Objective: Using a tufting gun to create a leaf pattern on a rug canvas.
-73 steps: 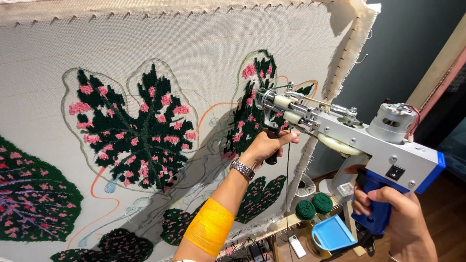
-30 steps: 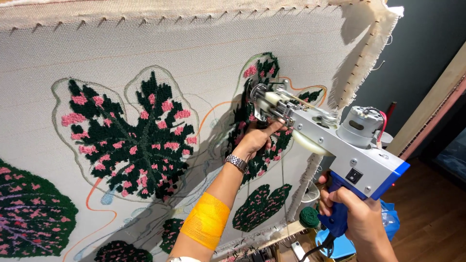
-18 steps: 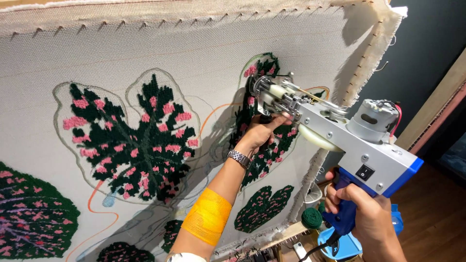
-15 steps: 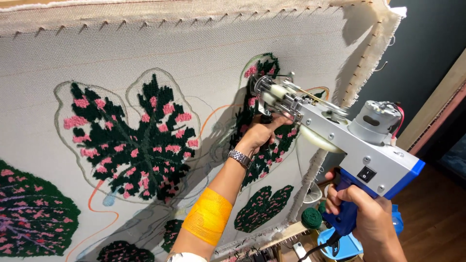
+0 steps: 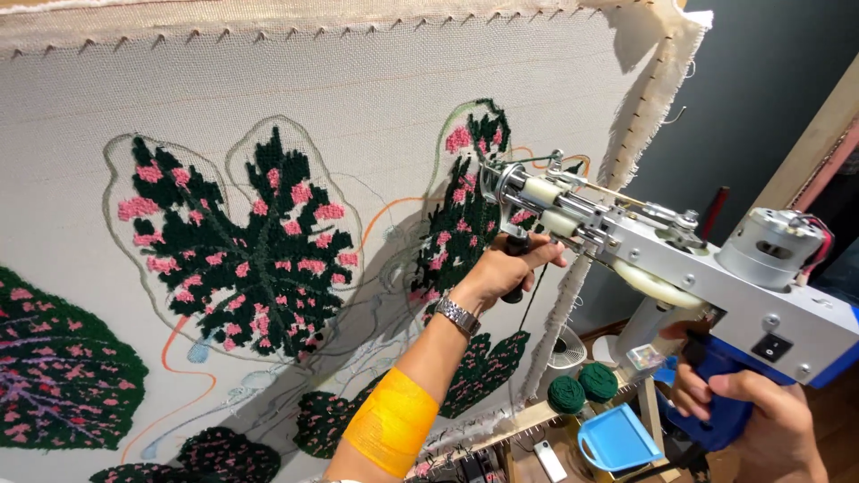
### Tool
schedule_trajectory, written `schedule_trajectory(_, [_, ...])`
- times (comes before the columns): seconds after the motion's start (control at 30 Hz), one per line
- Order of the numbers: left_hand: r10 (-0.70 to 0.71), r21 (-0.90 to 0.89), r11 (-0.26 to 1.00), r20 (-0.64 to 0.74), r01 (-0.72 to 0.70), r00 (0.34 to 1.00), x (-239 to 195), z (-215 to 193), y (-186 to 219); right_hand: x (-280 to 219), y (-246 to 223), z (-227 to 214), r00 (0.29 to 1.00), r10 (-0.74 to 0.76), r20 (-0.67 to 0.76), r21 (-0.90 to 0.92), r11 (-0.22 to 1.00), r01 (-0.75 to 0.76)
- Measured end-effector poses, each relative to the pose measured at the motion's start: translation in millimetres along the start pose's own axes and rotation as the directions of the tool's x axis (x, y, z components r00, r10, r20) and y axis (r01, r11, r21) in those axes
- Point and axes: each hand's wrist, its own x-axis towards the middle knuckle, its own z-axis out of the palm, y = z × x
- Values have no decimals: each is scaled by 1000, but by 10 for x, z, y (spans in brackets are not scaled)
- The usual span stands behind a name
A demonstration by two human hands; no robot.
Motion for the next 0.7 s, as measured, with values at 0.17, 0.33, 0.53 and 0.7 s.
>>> schedule_trajectory(0.17, [25, -137, 990, -114, -41, 993, -270, 48, -218, 56, 26, -229, 997, 79, -8, -90, 993, -80])
schedule_trajectory(0.33, [-23, -314, 944, -376, -104, 926, -652, -490, -1227, 428, 429, -546, 898, 204, 390, 74, 965, -251])
schedule_trajectory(0.53, [-40, -404, 882, -579, -244, 815, -1658, -1217, -1610, 1410, 477, 808, 842, 246, 480, -81, 968, -236])
schedule_trajectory(0.7, [125, -170, 929, -694, -330, 709, -2399, -1626, -1838, 2148, 708, 1592, 974, -32, 222, -515, 845, 145])
